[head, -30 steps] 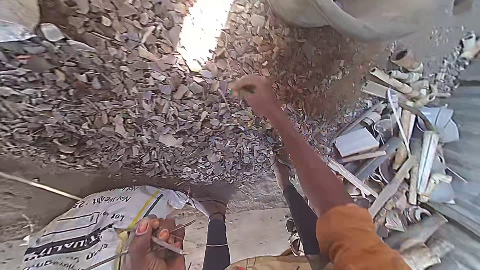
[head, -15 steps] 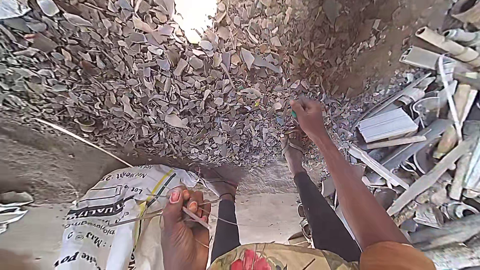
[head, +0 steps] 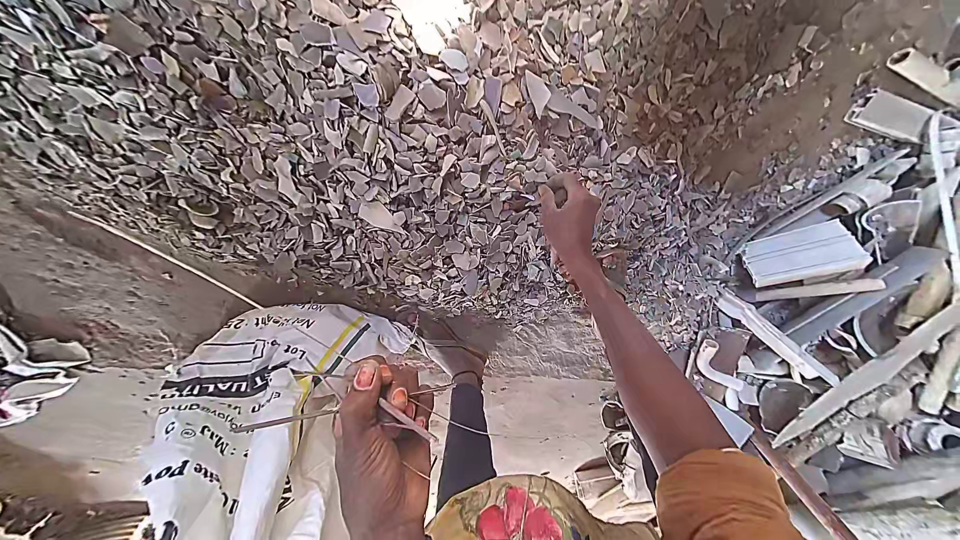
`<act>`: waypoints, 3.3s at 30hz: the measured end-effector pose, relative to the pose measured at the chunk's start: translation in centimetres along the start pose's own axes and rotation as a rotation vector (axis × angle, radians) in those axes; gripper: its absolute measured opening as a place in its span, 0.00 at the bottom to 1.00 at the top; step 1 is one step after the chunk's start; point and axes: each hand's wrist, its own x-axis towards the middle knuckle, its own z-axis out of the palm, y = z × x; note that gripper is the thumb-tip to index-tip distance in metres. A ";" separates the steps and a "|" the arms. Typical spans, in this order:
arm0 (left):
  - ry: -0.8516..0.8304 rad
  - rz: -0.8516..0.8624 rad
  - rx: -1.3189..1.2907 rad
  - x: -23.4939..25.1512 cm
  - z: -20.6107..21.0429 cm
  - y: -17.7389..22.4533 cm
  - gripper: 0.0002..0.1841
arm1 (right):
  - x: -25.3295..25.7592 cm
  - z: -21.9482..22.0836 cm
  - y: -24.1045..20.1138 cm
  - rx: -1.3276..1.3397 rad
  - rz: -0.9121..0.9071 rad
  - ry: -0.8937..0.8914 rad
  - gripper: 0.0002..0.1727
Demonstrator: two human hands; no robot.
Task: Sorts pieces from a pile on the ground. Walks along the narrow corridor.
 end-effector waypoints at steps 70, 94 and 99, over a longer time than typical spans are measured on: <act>-0.057 -0.108 0.136 -0.8 3.8 -1.3 0.21 | 7.7 -2.0 -4.0 -0.271 0.023 -0.222 0.18; -0.082 -0.160 -0.149 0.3 -2.5 1.8 0.15 | -3.1 -2.9 -4.1 -0.448 -0.243 -0.675 0.27; -0.070 -0.170 -0.239 0.4 -4.0 2.9 0.14 | -2.8 -3.7 -3.3 -0.825 -0.347 -0.662 0.18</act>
